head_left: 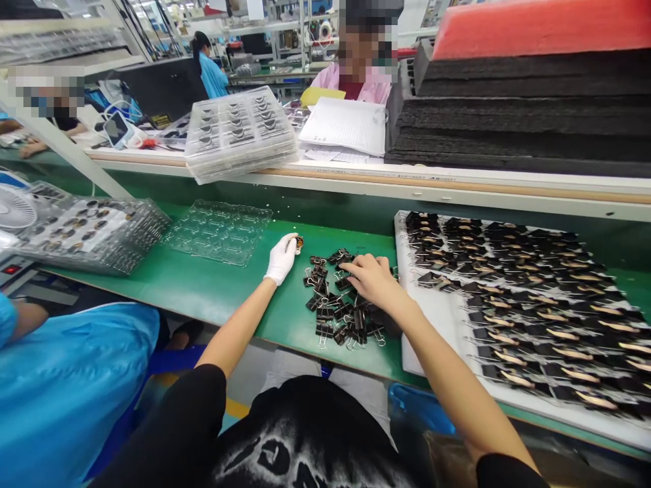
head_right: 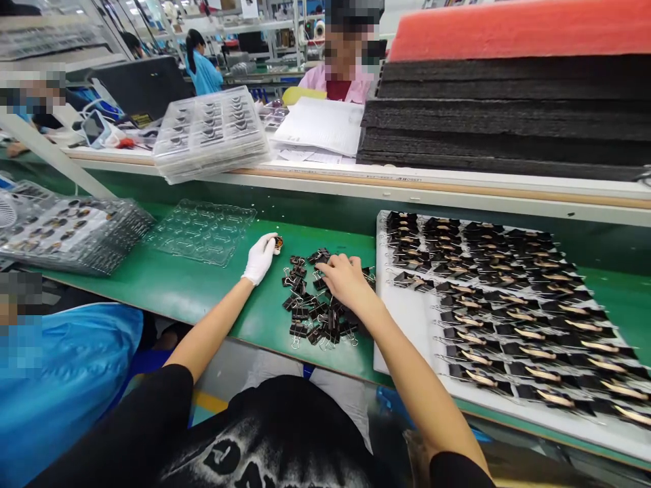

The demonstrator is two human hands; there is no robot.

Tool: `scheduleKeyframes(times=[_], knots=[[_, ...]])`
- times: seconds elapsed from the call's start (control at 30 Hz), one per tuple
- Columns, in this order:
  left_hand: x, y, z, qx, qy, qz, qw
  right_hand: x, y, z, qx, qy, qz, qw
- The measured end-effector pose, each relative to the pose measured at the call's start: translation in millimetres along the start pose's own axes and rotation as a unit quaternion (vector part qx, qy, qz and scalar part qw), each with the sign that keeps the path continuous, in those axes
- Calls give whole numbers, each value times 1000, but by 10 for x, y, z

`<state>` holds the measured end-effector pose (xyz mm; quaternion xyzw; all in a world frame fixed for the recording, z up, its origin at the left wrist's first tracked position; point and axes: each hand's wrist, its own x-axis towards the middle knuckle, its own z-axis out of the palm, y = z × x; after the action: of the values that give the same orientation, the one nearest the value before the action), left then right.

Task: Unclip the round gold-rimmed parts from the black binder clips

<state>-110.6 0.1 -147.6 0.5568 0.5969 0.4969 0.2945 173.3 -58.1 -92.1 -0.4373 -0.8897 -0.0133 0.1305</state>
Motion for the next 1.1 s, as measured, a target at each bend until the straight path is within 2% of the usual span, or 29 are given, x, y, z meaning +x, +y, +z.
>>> scheduleKeyframes(times=[0.13,0.3,0.47,0.6,0.67,0.77,0.87,0.97,1.1], knots=[[239,13,206,-32,-70,-2,997,166,-72,83,-36,-50,0,998],[296,-16,293,-73,-121,-6,990,76,-34,98,14,-62,28,998],[297,-46,284,-90,-123,-21,988,-29,184,-132,132,0,134,982],[300,-25,291,-81,-119,-36,989,-59,360,-290,160,58,223,960],[295,1,286,-73,-119,-44,989,-95,388,-333,153,37,235,959],[285,46,271,-66,-119,-53,989,-170,345,-402,137,-28,256,956],[282,79,266,-73,-126,-57,988,-178,255,-482,105,-27,284,953],[282,91,271,-83,-131,-56,986,-40,178,-497,56,-25,261,964],[280,91,279,-92,-131,-46,986,228,135,-372,-12,-115,242,963]])
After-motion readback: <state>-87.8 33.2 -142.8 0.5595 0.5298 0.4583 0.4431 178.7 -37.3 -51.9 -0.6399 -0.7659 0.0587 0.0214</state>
